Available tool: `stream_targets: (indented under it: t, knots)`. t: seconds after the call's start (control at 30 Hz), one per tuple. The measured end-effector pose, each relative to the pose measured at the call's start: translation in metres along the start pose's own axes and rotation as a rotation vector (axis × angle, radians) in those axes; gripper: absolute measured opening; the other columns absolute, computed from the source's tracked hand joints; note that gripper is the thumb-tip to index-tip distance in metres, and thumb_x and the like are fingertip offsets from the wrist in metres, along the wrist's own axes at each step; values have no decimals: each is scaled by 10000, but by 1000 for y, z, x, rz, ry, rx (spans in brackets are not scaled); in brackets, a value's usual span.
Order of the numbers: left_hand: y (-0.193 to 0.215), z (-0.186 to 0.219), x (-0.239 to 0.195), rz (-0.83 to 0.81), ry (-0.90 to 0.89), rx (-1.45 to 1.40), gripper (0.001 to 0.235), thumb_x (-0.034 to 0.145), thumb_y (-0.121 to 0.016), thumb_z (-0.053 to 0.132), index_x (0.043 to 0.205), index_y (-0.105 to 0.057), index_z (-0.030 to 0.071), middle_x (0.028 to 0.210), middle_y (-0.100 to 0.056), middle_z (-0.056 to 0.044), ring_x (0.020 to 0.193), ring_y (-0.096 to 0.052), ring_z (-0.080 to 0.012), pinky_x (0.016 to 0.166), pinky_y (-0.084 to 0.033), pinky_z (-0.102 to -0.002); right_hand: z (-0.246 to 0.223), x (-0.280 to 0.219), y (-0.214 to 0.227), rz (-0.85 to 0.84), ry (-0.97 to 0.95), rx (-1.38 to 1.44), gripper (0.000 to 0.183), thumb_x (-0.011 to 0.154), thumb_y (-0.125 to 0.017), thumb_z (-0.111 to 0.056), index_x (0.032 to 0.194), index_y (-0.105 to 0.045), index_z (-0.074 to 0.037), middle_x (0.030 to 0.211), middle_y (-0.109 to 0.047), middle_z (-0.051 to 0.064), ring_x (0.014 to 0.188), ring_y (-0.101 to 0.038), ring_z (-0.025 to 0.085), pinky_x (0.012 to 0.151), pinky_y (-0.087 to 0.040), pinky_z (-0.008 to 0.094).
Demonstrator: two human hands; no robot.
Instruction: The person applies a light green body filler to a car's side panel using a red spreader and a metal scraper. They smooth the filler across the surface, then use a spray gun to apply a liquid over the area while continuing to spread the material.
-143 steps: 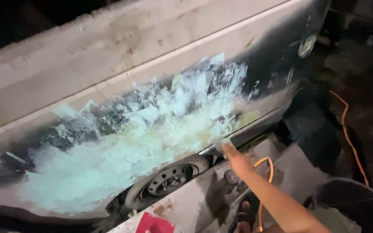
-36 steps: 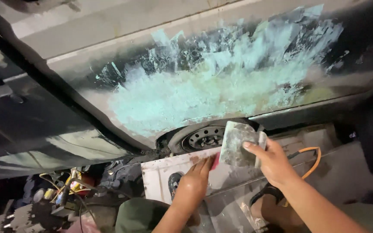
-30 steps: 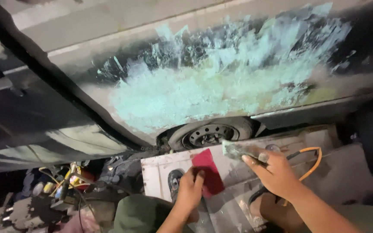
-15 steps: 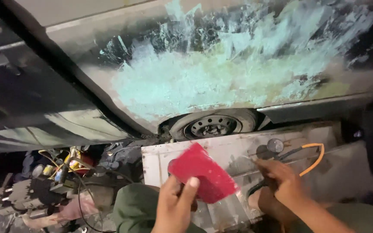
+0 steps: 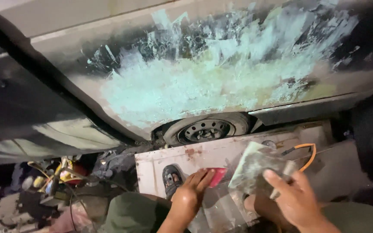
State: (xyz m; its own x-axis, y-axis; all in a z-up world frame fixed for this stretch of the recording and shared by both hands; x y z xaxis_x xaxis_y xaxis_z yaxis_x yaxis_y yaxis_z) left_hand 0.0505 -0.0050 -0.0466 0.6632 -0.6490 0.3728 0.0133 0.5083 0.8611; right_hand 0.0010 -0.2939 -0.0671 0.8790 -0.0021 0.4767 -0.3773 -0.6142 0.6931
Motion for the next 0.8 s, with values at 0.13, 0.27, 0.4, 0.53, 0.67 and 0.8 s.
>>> stream_targets:
  t: [0.13,0.27,0.4,0.53,0.67,0.8]
  knots:
    - [-22,-26,-7,13,481,-602,410,926,-519,127,1335,-542,157,1158,-594,-48,1012,-571,-180,785,-492,-331,-86,49,66,110,-266,459,137,943,-659,-212,878,-549,-163,857,-536,7,500,-408,96,484,-316,295]
    - [-78,-36,-26,277,1082,-1658,324,962,-651,238,1247,-679,88,997,-707,-102,804,-673,-264,668,-590,-422,-140,69,36,22,518,-22,318,1005,-565,-223,1289,-688,-152,1400,-666,53,1245,-674,214,1075,-495,455]
    - [-41,-17,-3,283,1253,-1680,308,999,-606,259,1252,-687,104,1152,-737,-135,1011,-703,-286,786,-599,-472,-74,34,-46,-75,575,-316,444,961,-559,-81,1352,-654,-269,1374,-652,-96,1205,-593,219,980,-481,444]
    - [42,-19,17,505,1083,-1473,335,1012,-533,263,1266,-623,62,1019,-656,-121,882,-596,-256,744,-494,-389,19,-16,-108,-258,249,-109,447,859,-569,-256,1285,-705,-237,1301,-718,-19,1115,-680,245,909,-530,407]
    - [113,-13,35,600,703,-835,394,987,-505,375,1174,-717,100,958,-717,-38,843,-690,-169,635,-619,-369,114,-73,-164,-516,-678,88,368,917,-591,-450,1019,-786,-155,966,-823,123,1020,-742,298,882,-508,386]
    - [91,-3,50,518,258,-311,365,1044,-508,187,1381,-621,100,1348,-704,-118,1211,-707,-277,1012,-544,-377,88,-27,-149,-244,-1167,638,219,970,-700,-183,993,-719,35,830,-722,223,805,-691,354,769,-460,453]
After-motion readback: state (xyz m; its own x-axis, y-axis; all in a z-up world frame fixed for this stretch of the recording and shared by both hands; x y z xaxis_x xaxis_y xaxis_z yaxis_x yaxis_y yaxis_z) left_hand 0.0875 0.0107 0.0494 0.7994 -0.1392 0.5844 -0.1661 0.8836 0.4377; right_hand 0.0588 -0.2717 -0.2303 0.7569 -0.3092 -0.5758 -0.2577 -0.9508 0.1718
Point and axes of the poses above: each hand's wrist, its own x-axis towards the middle knuckle, its own y-axis out of the back of the hand, z = x × y, the point moved 6 cm from there along x, towards the middle knuckle
